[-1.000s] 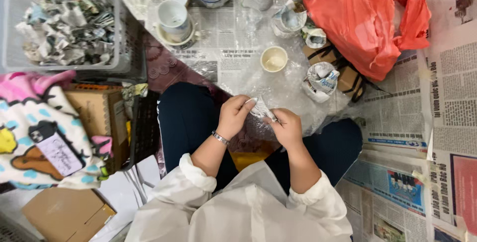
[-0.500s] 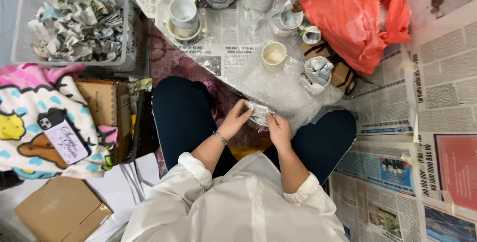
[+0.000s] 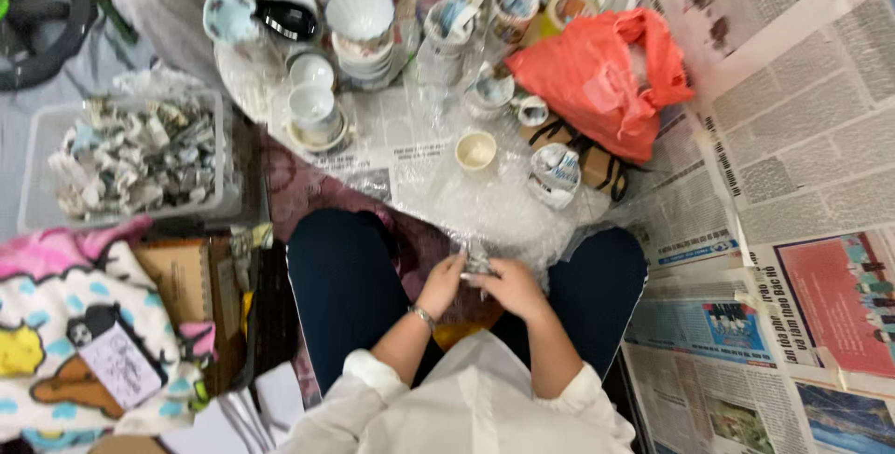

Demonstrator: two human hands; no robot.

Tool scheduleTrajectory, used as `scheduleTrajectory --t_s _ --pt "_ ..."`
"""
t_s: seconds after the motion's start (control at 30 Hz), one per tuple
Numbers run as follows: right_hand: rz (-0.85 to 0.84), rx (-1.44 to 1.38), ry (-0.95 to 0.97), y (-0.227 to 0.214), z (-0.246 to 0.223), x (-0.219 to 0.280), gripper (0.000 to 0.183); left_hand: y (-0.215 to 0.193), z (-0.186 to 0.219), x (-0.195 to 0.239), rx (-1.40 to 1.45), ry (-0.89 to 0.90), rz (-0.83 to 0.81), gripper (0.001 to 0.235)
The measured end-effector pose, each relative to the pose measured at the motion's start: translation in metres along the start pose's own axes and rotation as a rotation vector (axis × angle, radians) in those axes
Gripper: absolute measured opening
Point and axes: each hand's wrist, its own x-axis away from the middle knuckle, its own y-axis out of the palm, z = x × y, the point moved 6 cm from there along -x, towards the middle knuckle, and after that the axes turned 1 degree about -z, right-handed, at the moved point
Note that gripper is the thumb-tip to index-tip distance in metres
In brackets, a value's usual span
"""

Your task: The person sits cross-legged on the floor and wraps several small cups with newspaper and bubble wrap. They handle each cup individually, folding the paper around it and placing the wrapped items on a nearby pile.

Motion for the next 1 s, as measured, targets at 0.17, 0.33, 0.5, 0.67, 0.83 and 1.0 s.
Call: scheduleTrajectory --t_s 0.17,0.33,0.5,0.67,0.83,1.0 --pt "-0.009 -0.128 0.059 0.038 0.024 0.014 0.032 0.007 -0.003 0.021 0.284 -0.093 -0.004 0.042" --pt "0.18 -0.181 -0.01 -0.014 0.041 -0.004 0.032 0.014 0.037 0.011 0.405 -0.112 -0.062 0.041" --pt "-0.056 0.022 -0.014 -0.02 0.043 0.033 0.027 0.015 0.035 0.056 0.412 -0.011 -0.017 0.044" --pt "0.097 -0.199 -0.019 0.017 0.057 0.052 0.039 0.014 0.039 0.086 0.19 0.064 -0.18 0.057" --pt "0.225 -0.055 0.002 0.02 0.076 0.044 0.052 0.014 0.046 0.068 -0.207 0.099 -0.136 0.069" --pt "0.189 -0.559 -0.15 0.022 0.059 0.033 0.046 0.004 0.054 0.077 -0.372 0.17 -0.005 0.043"
